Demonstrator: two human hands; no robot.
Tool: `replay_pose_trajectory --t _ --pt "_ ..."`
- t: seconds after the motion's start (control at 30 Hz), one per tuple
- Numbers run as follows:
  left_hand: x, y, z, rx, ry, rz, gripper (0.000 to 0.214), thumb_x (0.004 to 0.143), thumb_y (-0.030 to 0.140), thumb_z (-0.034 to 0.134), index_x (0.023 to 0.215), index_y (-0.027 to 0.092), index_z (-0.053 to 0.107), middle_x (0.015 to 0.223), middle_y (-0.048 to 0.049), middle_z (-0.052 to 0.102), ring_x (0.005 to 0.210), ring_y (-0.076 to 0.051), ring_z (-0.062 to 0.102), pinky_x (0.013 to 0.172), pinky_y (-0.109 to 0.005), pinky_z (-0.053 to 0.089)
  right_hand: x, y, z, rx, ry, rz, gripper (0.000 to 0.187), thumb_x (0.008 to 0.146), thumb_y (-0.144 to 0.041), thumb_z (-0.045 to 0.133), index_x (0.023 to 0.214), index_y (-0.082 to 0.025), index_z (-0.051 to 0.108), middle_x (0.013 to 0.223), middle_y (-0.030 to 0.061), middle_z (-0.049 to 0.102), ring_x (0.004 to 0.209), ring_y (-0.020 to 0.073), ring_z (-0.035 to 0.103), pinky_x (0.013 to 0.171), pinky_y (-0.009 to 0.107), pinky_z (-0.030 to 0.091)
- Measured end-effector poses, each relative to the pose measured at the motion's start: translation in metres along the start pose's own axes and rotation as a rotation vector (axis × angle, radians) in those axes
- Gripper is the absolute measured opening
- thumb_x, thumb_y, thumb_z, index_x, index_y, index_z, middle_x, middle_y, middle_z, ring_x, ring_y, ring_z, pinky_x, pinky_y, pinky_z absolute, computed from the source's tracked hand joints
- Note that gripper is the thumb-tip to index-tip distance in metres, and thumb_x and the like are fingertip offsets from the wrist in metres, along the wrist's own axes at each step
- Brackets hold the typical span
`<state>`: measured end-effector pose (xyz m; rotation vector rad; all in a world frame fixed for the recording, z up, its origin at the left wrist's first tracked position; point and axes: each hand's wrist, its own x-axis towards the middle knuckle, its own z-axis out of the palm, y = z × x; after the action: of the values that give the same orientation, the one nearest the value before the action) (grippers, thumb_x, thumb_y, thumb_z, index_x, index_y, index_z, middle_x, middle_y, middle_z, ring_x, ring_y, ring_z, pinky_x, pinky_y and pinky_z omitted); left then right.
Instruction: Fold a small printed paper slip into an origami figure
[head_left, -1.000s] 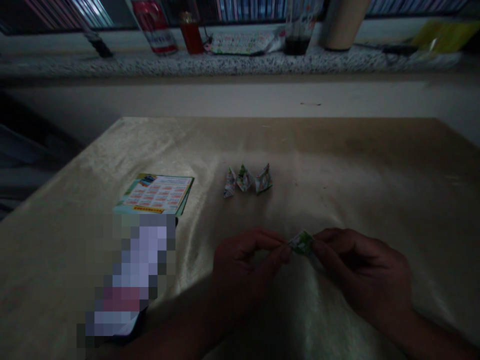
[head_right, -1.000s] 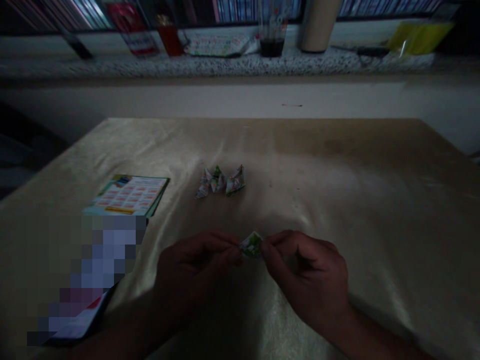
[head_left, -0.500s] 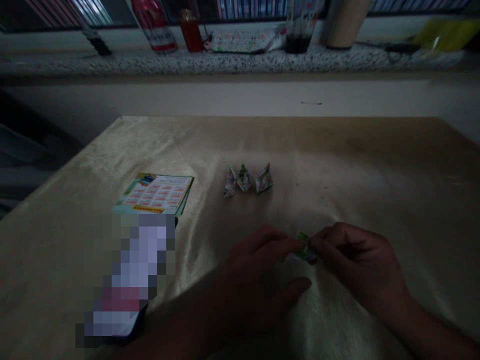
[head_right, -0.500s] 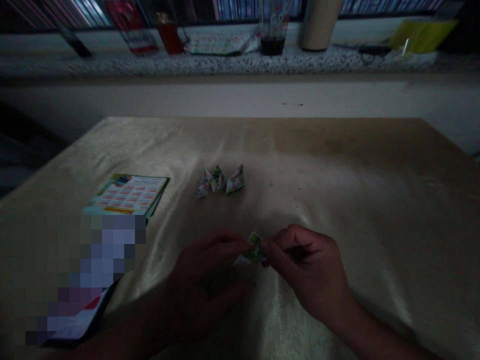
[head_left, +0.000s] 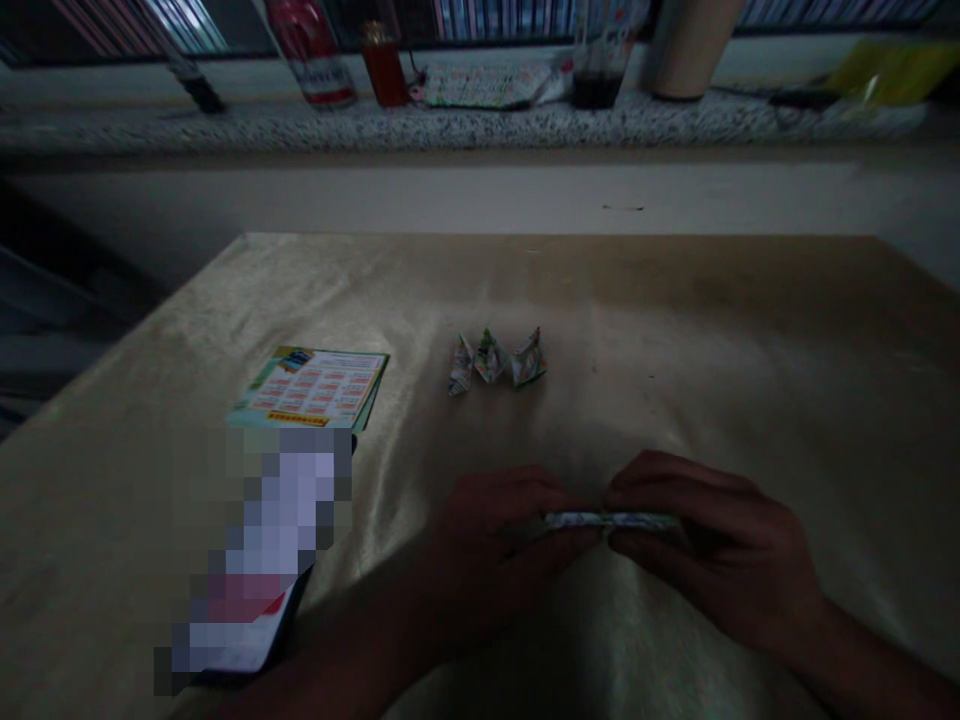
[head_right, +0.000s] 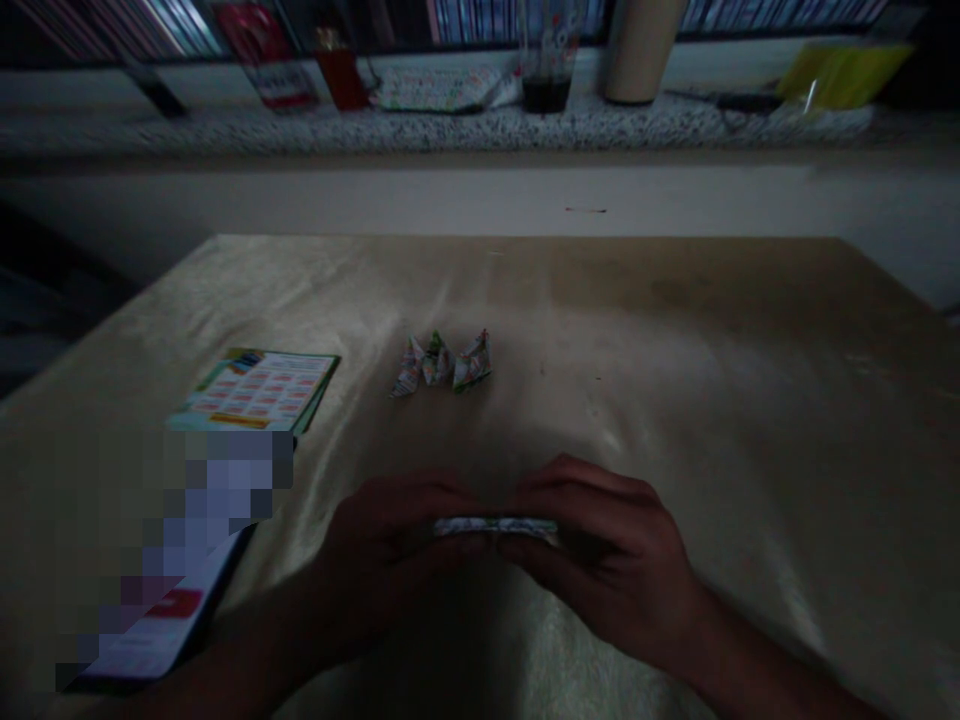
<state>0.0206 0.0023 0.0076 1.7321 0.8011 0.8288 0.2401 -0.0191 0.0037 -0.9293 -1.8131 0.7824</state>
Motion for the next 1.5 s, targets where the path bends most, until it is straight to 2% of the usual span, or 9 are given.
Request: replay_pose_trajectory --t 0.13,0.3,0.47,0.63,0.73,0.93,1.07,1.23,1.5 --pt "0.0001 0.0003 -0.0017 0.027 -0.031 0.049 0.012 0.093 0.022 0.07 0.101 0.019 0.078 0.087 -0.0028 0.076 0.077 -0.013 0.072 0.071 -0.021 0.055 -0.0014 -0.0006 -0.0004 0.07 -0.029 0.015 0.022 0.089 -0.008 0.07 0.105 -0.021 0.078 0.079 0.0046 0.073 0.064 0.0158 0.069 0.052 0.026 0.055" --pt "0.0004 0.003 -0.0059 0.176 0.107 0.218 0.015 0.084 0.018 0.079 0.099 0.015 0.075 0.087 -0.005 0.076 0.078 -0.014 0.073 0.073 -0.02 0.057 -0.0015 -0.0025 -0.0019 0.072 0.002 0.003 0.019 0.088 -0.009 0.071 0.102 -0.021 0.078 0.081 0.0053 0.076 0.068 0.0177 0.071 0.055 0.028 0.057" --pt "0.0002 0.0063 -0.0093 0.181 0.109 0.292 0.004 0.086 0.013 0.077 0.089 0.012 0.075 0.078 -0.0065 0.075 0.069 -0.013 0.072 0.065 -0.019 0.057 -0.0012 -0.0039 -0.0028 0.056 0.016 -0.049 0.02 0.088 -0.008 0.069 0.102 -0.019 0.078 0.082 0.006 0.077 0.068 0.0174 0.071 0.054 0.027 0.057" --pt "0.0 0.0048 -0.0086 0.143 0.065 0.324 0.002 0.089 0.012 0.073 0.09 0.013 0.074 0.079 -0.006 0.075 0.069 -0.013 0.071 0.064 -0.022 0.056 -0.0031 -0.0008 -0.0045 0.066 -0.015 -0.054 0.023 0.087 -0.003 0.069 0.103 -0.018 0.076 0.084 0.0067 0.076 0.072 0.0179 0.072 0.057 0.028 0.058" --pt "0.0009 0.0039 -0.0077 0.132 0.102 0.338 0.006 0.086 0.011 0.076 0.092 0.011 0.074 0.08 -0.0068 0.074 0.071 -0.014 0.071 0.066 -0.022 0.057 -0.0037 0.0004 -0.0051 0.09 -0.041 -0.048 0.023 0.087 -0.003 0.069 0.104 -0.017 0.075 0.083 0.0065 0.075 0.073 0.018 0.071 0.058 0.029 0.057" --pt "0.0017 0.0041 -0.0086 0.145 0.08 0.369 0.003 0.088 0.008 0.073 0.085 0.009 0.072 0.073 -0.0063 0.072 0.065 -0.012 0.066 0.062 -0.02 0.052 -0.0039 -0.0009 -0.0038 0.061 -0.045 -0.033 0.015 0.089 -0.007 0.07 0.1 -0.016 0.076 0.082 0.0076 0.075 0.07 0.0166 0.07 0.057 0.027 0.056" --pt "0.0015 0.0052 -0.0079 0.208 0.051 0.341 0.003 0.089 0.009 0.071 0.091 0.008 0.072 0.081 -0.0092 0.073 0.074 -0.015 0.068 0.068 -0.023 0.055 -0.0036 -0.0009 -0.003 0.048 -0.056 -0.041 0.014 0.089 -0.008 0.07 0.1 -0.016 0.075 0.081 0.0074 0.074 0.071 0.017 0.07 0.058 0.028 0.057" --pt "0.0001 0.007 -0.0046 0.267 0.052 0.445 0.009 0.09 0.004 0.064 0.094 0.01 0.07 0.083 -0.0089 0.073 0.078 -0.016 0.067 0.073 -0.027 0.056 -0.0025 -0.0033 -0.0004 0.035 -0.066 -0.054 0.012 0.088 -0.008 0.071 0.097 -0.015 0.075 0.076 0.0075 0.073 0.068 0.0172 0.069 0.057 0.029 0.056" --pt "-0.0004 0.0059 -0.0042 0.28 0.008 0.355 0.006 0.091 0.007 0.063 0.092 0.011 0.068 0.081 -0.0066 0.07 0.075 -0.015 0.064 0.068 -0.024 0.052 0.0011 -0.005 0.0011 0.01 -0.028 -0.053 0.011 0.086 -0.008 0.073 0.094 -0.015 0.073 0.073 0.0064 0.073 0.064 0.0161 0.069 0.056 0.027 0.056"
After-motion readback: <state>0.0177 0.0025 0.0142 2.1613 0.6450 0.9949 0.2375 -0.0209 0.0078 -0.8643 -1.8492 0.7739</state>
